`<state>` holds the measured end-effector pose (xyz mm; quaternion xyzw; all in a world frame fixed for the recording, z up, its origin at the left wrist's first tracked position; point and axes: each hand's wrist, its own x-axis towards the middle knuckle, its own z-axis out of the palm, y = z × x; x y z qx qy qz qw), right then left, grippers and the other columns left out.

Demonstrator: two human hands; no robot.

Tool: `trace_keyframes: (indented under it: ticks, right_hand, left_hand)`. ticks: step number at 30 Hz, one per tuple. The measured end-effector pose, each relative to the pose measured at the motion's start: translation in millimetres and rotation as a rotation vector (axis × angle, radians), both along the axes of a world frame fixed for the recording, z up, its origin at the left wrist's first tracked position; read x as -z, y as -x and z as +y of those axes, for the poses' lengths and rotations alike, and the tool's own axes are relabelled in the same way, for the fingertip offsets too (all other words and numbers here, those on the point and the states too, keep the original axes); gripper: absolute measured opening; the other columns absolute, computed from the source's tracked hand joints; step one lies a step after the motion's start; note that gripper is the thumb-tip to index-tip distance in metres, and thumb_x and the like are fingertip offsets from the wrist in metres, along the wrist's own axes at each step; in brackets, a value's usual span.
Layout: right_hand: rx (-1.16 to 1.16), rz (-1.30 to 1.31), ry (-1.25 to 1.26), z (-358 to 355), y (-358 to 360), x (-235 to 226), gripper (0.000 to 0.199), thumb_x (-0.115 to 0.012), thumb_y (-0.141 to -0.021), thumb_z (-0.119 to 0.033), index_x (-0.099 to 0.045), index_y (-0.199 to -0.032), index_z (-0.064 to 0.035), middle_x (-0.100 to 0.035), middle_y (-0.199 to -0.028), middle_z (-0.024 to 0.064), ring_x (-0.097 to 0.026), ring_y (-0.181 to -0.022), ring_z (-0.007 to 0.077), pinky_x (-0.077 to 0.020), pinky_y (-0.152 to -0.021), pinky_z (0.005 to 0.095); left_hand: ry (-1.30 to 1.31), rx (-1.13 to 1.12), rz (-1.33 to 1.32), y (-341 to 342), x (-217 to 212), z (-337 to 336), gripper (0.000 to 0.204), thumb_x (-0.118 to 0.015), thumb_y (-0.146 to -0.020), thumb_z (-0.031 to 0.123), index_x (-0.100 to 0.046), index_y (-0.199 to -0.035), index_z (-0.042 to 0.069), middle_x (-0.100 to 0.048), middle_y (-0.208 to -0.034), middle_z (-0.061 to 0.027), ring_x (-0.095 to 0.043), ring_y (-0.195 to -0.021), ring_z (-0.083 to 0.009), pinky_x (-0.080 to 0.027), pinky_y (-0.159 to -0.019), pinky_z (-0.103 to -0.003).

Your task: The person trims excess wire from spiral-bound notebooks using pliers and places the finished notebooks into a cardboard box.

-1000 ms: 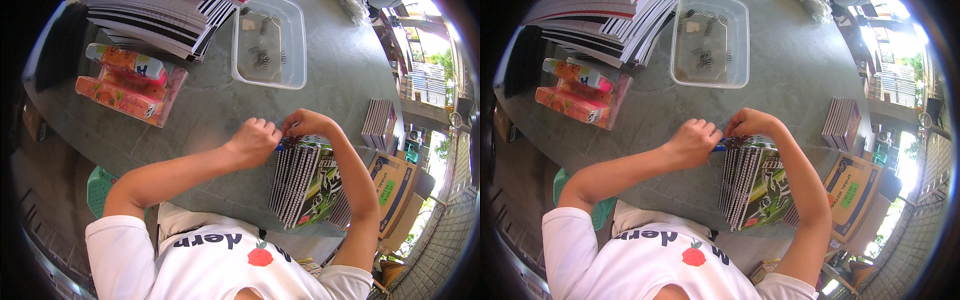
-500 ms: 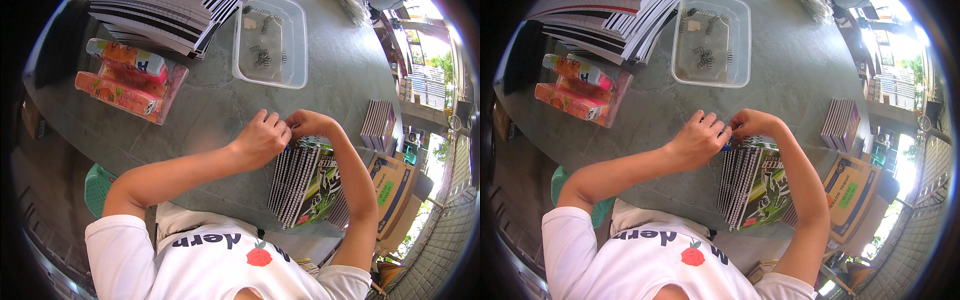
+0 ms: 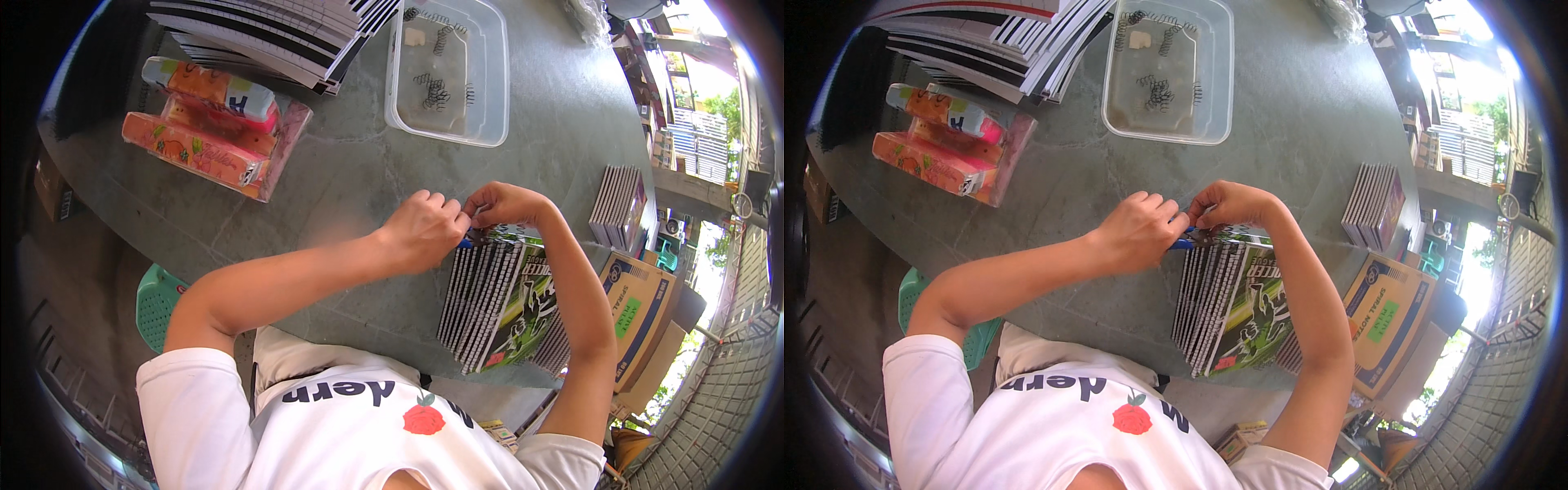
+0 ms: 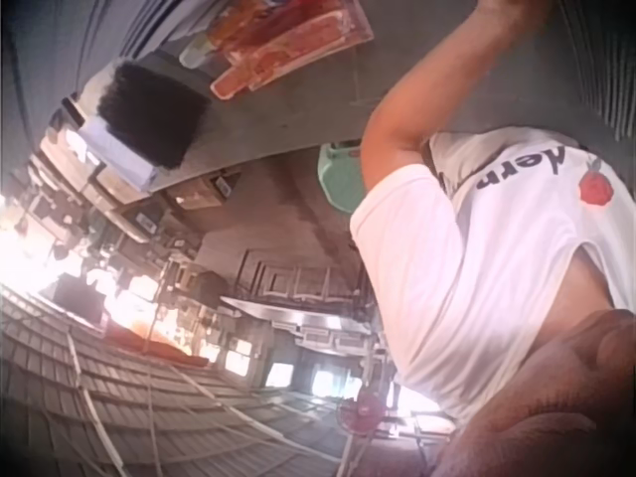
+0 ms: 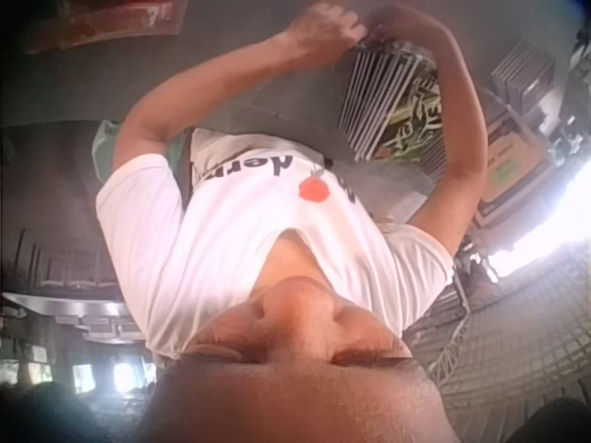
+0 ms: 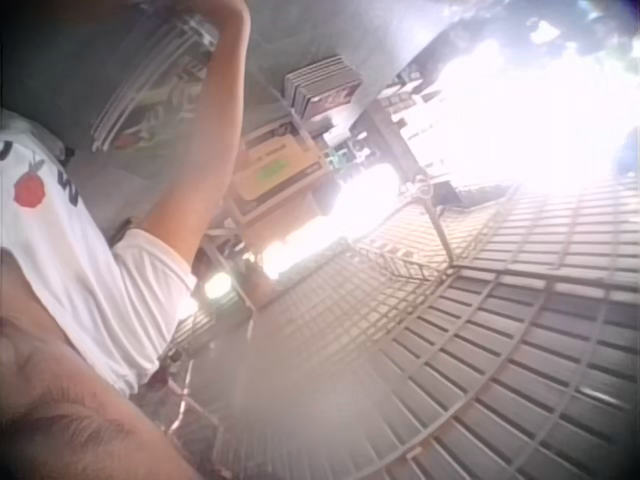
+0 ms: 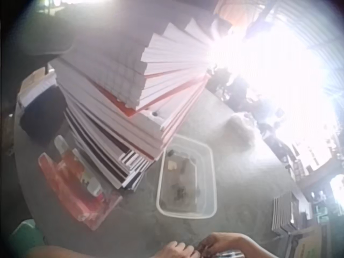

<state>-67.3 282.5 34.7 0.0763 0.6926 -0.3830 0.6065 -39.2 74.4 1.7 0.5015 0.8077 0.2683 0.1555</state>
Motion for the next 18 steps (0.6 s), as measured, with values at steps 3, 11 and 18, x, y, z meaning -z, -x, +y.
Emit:
trace_keyframes:
  ticks: [3, 11, 18]
  right_hand:
    - [0.050, -0.014, -0.010, 3.1, -0.6, -1.2, 0.025, -0.057, -0.080, -0.005, -0.062, -0.104, 0.0011, -0.064, -0.086, 0.0027, -0.057, -0.077, 0.0090, -0.0484, -0.072, 0.0243]
    - [0.240, -0.096, -0.079, -6.8, -0.7, -8.5, 0.027, -0.056, -0.081, -0.009, -0.061, -0.104, 0.0035, -0.063, -0.090, 0.0018, -0.057, -0.082, 0.0091, -0.0459, -0.074, 0.0237]
    - [0.078, -0.120, 0.051, -5.5, 1.1, -14.4, 0.022, -0.057, -0.080, -0.010, -0.061, -0.098, 0.0036, -0.063, -0.087, 0.0002, -0.056, -0.079, 0.0070, -0.0443, -0.073, 0.0222]
  left_hand:
    - [-0.159, -0.056, 0.164, 1.0, -2.6, -5.4, 0.032, -0.060, -0.067, 0.011, -0.059, -0.098, 0.002, -0.056, -0.084, -0.0100, -0.054, -0.087, -0.0248, -0.041, -0.075, -0.038]
    - [-0.206, -0.050, 0.186, 0.6, -2.4, 3.3, 0.035, -0.060, -0.067, 0.010, -0.059, -0.100, 0.001, -0.056, -0.083, -0.0090, -0.054, -0.079, -0.0234, -0.041, -0.071, -0.035]
    - [-0.125, -0.037, 0.083, -2.4, -8.5, -3.3, 0.037, -0.061, -0.065, 0.011, -0.059, -0.101, 0.001, -0.057, -0.083, -0.0098, -0.054, -0.080, -0.0236, -0.041, -0.073, -0.034]
